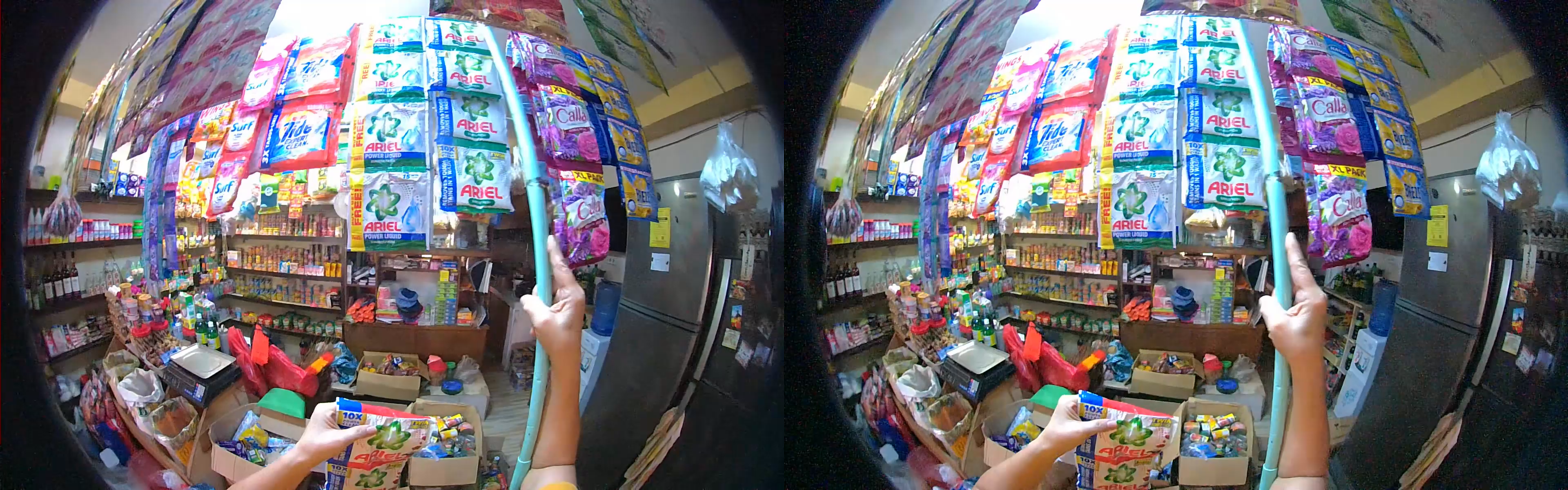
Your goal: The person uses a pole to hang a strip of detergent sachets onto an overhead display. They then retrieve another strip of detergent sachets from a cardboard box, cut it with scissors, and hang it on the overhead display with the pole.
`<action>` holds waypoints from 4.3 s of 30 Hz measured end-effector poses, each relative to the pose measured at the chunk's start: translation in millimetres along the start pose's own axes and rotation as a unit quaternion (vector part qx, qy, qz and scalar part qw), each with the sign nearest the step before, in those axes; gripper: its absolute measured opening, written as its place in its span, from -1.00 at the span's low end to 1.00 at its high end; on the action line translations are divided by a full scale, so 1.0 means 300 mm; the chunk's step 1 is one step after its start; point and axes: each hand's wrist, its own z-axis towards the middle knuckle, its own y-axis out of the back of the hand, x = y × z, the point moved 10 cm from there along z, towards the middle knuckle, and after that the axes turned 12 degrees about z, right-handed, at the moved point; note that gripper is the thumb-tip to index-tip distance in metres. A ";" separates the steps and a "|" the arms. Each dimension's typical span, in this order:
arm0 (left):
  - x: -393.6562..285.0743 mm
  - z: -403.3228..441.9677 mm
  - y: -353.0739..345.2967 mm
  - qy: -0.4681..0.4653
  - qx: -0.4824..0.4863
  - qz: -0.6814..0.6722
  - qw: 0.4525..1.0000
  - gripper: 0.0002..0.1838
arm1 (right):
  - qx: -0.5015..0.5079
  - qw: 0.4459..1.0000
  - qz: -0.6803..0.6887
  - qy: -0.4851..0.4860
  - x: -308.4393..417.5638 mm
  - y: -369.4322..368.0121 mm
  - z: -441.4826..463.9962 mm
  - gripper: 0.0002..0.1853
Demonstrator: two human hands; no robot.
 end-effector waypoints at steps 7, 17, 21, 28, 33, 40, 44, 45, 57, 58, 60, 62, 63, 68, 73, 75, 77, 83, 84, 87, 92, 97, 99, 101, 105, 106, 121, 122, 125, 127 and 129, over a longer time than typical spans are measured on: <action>-0.038 -0.008 -0.080 0.004 0.019 0.016 1.000 -0.82 | -0.109 0.991 -0.054 0.048 0.028 0.330 0.087 -0.20; -0.065 0.013 -0.219 -0.003 0.060 0.002 0.998 -0.79 | -0.011 0.997 -0.070 0.007 0.034 0.398 0.211 -0.19; -0.078 0.001 -0.230 -0.004 0.063 -0.025 0.998 -0.79 | 0.009 0.997 -0.072 -0.002 0.072 0.393 0.234 -0.20; -0.080 0.032 -0.274 -0.014 0.082 -0.034 0.996 -0.80 | 0.034 0.995 -0.094 -0.022 0.096 0.343 0.251 -0.21; -0.103 0.081 -0.371 -0.030 0.105 -0.021 0.994 -0.80 | 0.041 0.995 -0.081 -0.034 0.127 0.437 0.240 -0.20; -0.128 0.082 -0.445 -0.032 0.100 -0.043 0.994 -0.78 | -0.025 0.987 -0.155 -0.017 0.107 0.531 0.192 -0.19; -0.087 0.079 -0.429 -0.020 0.092 -0.043 0.995 -0.80 | -0.023 0.995 -0.090 -0.017 0.087 0.484 0.151 -0.19; -0.085 0.078 -0.419 -0.020 0.088 -0.044 0.995 -0.79 | -0.017 0.995 -0.086 -0.037 0.065 0.473 0.144 -0.19; -0.229 0.060 -0.220 -0.095 0.029 -0.006 0.995 -0.80 | -0.060 0.987 -0.143 0.036 0.004 0.402 0.059 -0.20; -0.273 0.060 -0.194 -0.110 0.027 -0.011 0.994 -0.80 | -0.068 0.979 -0.185 0.049 0.003 0.394 0.040 -0.20; -0.318 0.061 -0.142 -0.106 0.024 -0.023 0.994 -0.80 | -0.076 0.953 -0.268 0.123 0.039 0.345 -0.002 -0.20; -0.336 0.062 -0.101 -0.100 0.021 -0.019 0.995 -0.80 | -0.077 0.970 -0.221 0.070 0.040 0.293 -0.034 -0.19; -0.350 0.059 -0.089 -0.106 0.021 -0.020 0.994 -0.80 | -0.070 0.978 -0.193 0.038 0.031 0.264 -0.036 -0.19; -0.407 0.029 -0.043 -0.136 0.017 0.002 0.990 -0.80 | 0.009 1.000 -0.018 -0.015 0.021 0.100 0.071 -0.22; -0.468 -0.035 -0.011 -0.171 0.030 0.014 0.985 -0.79 | -0.005 0.999 0.033 -0.011 0.048 0.094 0.122 -0.18; -0.467 -0.043 0.010 -0.168 0.023 0.017 0.985 -0.81 | -0.010 0.998 0.035 -0.045 0.072 0.074 0.082 -0.19; -0.453 -0.037 0.029 -0.162 0.018 0.025 0.986 -0.82 | 0.028 0.995 0.093 -0.016 0.069 0.026 0.074 -0.21; -0.473 -0.022 0.061 -0.162 0.010 0.054 0.985 -0.77 | 0.088 0.991 0.093 -0.036 0.050 -0.131 0.072 -0.23; -0.471 -0.017 0.067 -0.161 0.007 0.057 0.985 -0.77 | 0.102 0.989 0.110 -0.016 0.053 -0.150 0.083 -0.22; -0.470 -0.009 0.071 -0.160 0.009 0.046 0.986 -0.78 | 0.120 0.981 0.129 -0.076 0.034 -0.174 0.073 -0.21; -0.449 0.017 0.072 -0.172 0.005 0.031 0.985 -0.84 | 0.103 0.977 0.179 -0.055 0.003 -0.191 0.077 -0.21; -0.428 0.030 0.080 -0.177 -0.006 0.057 0.983 -0.81 | 0.081 0.979 0.164 -0.086 -0.055 -0.160 0.086 -0.20; -0.430 0.031 0.088 -0.184 -0.009 0.061 0.981 -0.81 | 0.080 0.980 0.160 -0.082 -0.067 -0.168 0.084 -0.21; -0.433 0.028 0.099 -0.186 -0.013 0.059 0.981 -0.81 | 0.075 0.980 0.173 -0.065 -0.063 -0.170 0.087 -0.21; -0.439 0.006 0.126 -0.178 -0.021 0.061 0.982 -0.82 | 0.065 0.978 0.195 -0.034 -0.031 -0.163 0.108 -0.21; -0.438 0.000 0.131 -0.174 -0.020 0.061 0.983 -0.82 | 0.062 0.979 0.193 -0.035 -0.024 -0.162 0.107 -0.21; -0.496 -0.075 0.153 -0.184 -0.049 0.120 0.974 -0.82 | 0.093 0.973 0.207 -0.036 0.018 -0.214 0.111 -0.20; -0.497 -0.076 0.152 -0.187 -0.051 0.128 0.973 -0.82 | 0.090 0.973 0.208 -0.049 0.017 -0.210 0.111 -0.20; -0.507 -0.087 0.152 -0.193 -0.064 0.105 0.973 -0.84 | 0.085 0.976 0.195 -0.055 0.002 -0.219 0.113 -0.20; -0.512 -0.094 0.164 -0.188 -0.070 0.092 0.975 -0.84 | 0.064 0.975 0.208 -0.047 0.002 -0.217 0.113 -0.20; -0.501 -0.098 0.196 -0.178 -0.079 0.087 0.977 -0.84 | 0.059 0.972 0.225 -0.041 -0.009 -0.232 0.114 -0.20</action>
